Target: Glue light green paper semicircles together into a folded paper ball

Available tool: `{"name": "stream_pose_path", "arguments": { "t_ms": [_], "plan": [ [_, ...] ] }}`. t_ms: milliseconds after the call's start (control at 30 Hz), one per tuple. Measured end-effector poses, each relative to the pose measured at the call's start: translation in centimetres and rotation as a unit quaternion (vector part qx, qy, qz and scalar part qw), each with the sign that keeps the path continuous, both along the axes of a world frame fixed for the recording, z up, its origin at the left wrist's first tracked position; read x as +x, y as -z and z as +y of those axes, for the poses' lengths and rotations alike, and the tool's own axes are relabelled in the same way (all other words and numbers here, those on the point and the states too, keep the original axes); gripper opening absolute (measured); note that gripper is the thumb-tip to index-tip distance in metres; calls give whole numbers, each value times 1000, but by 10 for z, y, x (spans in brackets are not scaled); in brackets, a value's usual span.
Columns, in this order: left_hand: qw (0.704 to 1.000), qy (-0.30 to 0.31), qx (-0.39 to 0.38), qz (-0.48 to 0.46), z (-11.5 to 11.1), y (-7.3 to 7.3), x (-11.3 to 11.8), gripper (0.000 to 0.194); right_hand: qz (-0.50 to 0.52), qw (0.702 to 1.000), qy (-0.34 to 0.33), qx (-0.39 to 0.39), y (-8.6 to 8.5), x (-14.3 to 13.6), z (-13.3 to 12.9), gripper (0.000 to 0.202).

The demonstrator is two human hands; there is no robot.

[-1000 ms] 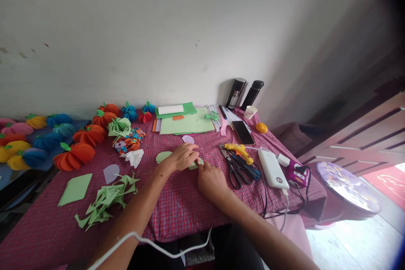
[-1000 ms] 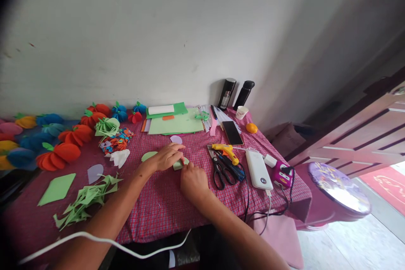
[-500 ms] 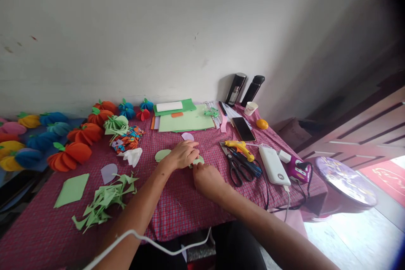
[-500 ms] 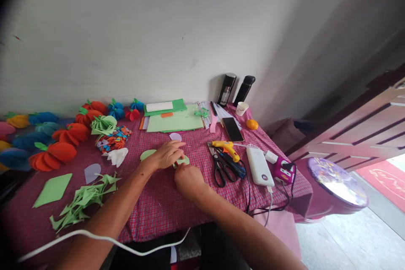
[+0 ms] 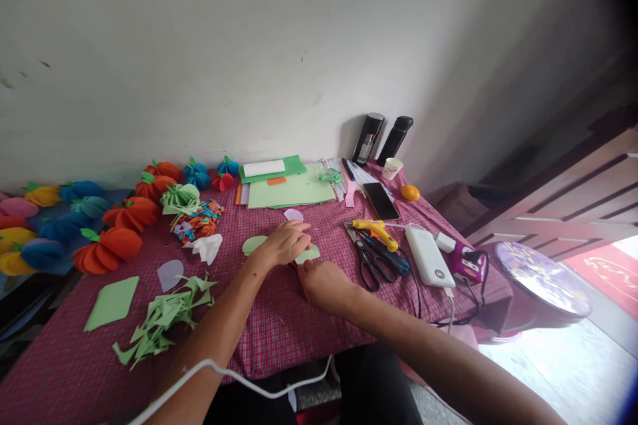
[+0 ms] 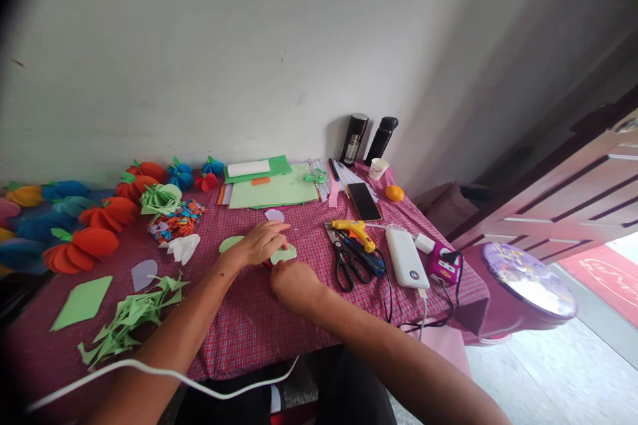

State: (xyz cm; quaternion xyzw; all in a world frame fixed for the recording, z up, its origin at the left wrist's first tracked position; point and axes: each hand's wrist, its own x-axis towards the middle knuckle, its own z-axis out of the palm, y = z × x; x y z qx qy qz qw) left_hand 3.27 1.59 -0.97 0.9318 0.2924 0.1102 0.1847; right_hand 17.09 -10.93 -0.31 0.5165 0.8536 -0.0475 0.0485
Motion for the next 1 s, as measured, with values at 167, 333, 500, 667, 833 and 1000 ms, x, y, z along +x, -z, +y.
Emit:
{"name": "stream_pose_path", "arguments": {
  "t_ms": [167, 333, 500, 667, 833, 1000],
  "plan": [
    [1000, 7, -9, -20, -3, -3, -3, 47, 81, 995, 53, -8, 3, 11, -17, 28],
    [992, 2, -31, -125, 1, -11, -10, 51, 121, 989, 81, -6, -2, 20, -40, 30],
    [969, -65, -39, -236, 2, -26, -24, 41, 146, 980, 132, 13, -8, 37, -40, 28],
    [981, -120, -4, -155, -9, -24, -44, 32, 128, 965, 221, 65, -9, 66, -14, 26],
    [986, -147, 9, -77, -20, -1, -56, 33, 85, 960, 244, 110, -8, 64, -1, 29],
    [990, -128, 37, -48, -24, 14, -58, 38, 154, 968, 177, 84, 0, 41, 16, 30]
  ]
}}
